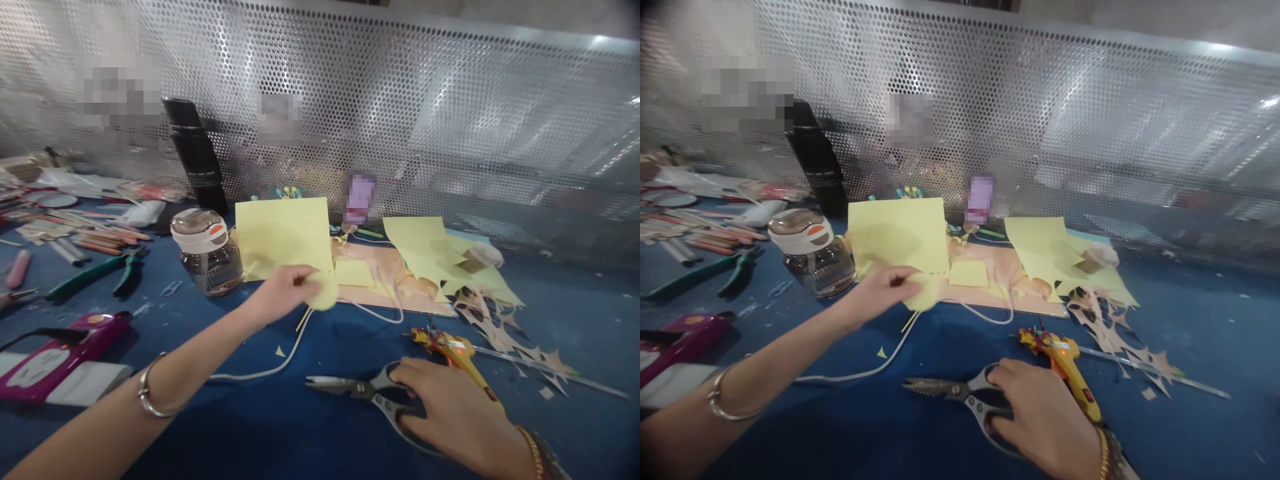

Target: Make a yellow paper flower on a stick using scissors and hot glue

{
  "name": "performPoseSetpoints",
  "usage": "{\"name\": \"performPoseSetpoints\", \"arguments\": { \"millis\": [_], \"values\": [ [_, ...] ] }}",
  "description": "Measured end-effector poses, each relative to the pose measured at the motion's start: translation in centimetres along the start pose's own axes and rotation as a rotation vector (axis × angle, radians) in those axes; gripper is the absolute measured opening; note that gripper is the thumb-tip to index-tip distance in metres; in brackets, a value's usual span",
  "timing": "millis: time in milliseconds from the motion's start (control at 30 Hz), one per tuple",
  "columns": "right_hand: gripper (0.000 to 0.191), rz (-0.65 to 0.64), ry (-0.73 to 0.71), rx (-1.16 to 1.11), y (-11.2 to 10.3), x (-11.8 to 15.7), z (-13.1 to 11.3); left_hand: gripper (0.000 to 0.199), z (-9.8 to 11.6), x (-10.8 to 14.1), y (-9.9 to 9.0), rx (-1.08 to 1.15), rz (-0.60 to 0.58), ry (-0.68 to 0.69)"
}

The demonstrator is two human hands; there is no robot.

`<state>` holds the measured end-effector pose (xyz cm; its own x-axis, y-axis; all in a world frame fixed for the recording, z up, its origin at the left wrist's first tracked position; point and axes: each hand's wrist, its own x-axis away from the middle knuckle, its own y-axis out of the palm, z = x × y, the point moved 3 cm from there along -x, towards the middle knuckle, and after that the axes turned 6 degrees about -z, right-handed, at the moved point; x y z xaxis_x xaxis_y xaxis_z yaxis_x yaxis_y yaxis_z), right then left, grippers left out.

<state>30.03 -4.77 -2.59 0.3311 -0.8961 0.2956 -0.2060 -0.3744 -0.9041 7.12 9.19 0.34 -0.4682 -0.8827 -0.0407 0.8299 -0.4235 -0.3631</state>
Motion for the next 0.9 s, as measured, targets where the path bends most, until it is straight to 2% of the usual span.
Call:
{"name": "performPoseSetpoints", "arguments": {
  "millis": [67,100,167,200,267,367,467,533,700,800,900],
  "values": [
    [0.022,-0.032,-0.050,-0.012,0.1,0.2,-0.3,0.025,-0.5,0.3,2.7,-0.061,-0.229,0.012],
    [0.025,-0.047,-0.072,-0.024,0.1,0.2,-0.4,0.029,-0.8,0.5,3.8,-0.114,-0.287,0.008],
    [0.029,-0.060,-0.108,-0.064,-0.3,0.4,-0.7,0.036,-1.2,0.8,5.1,-0.263,-0.327,-0.004],
    [0.029,-0.056,-0.120,-0.091,-0.6,0.4,-0.9,0.039,-1.2,0.9,5.3,-0.328,-0.318,0.012],
    [0.023,-0.016,-0.136,-0.136,-1.3,0.4,-1.1,0.039,-0.9,0.8,4.5,-0.446,-0.244,0.069],
    [0.016,0.073,-0.168,-0.135,-2.0,0.0,-1.6,0.026,-0.8,0.2,1.2,-0.561,-0.018,0.054],
    [0.016,0.122,-0.240,-0.071,-1.7,-1.1,-2.4,0.025,-1.9,-0.7,-0.8,-0.597,0.019,-0.015],
    [0.016,0.147,-0.288,-0.012,-1.3,-2.0,-3.0,0.025,-3.1,-1.1,-0.7,-0.605,0.007,-0.051],
    [0.018,0.191,-0.354,0.167,-0.1,-3.9,-4.5,0.021,-5.3,-1.7,1.3,-0.588,-0.001,-0.121],
    [0.015,0.204,-0.342,0.247,0.2,-4.6,-4.8,0.015,-5.3,-1.7,1.1,-0.539,0.010,-0.128],
    [0.012,0.221,-0.332,0.286,0.5,-5.1,-4.7,0.014,-4.0,-1.4,0.1,-0.434,0.028,-0.106]
  ]
}}
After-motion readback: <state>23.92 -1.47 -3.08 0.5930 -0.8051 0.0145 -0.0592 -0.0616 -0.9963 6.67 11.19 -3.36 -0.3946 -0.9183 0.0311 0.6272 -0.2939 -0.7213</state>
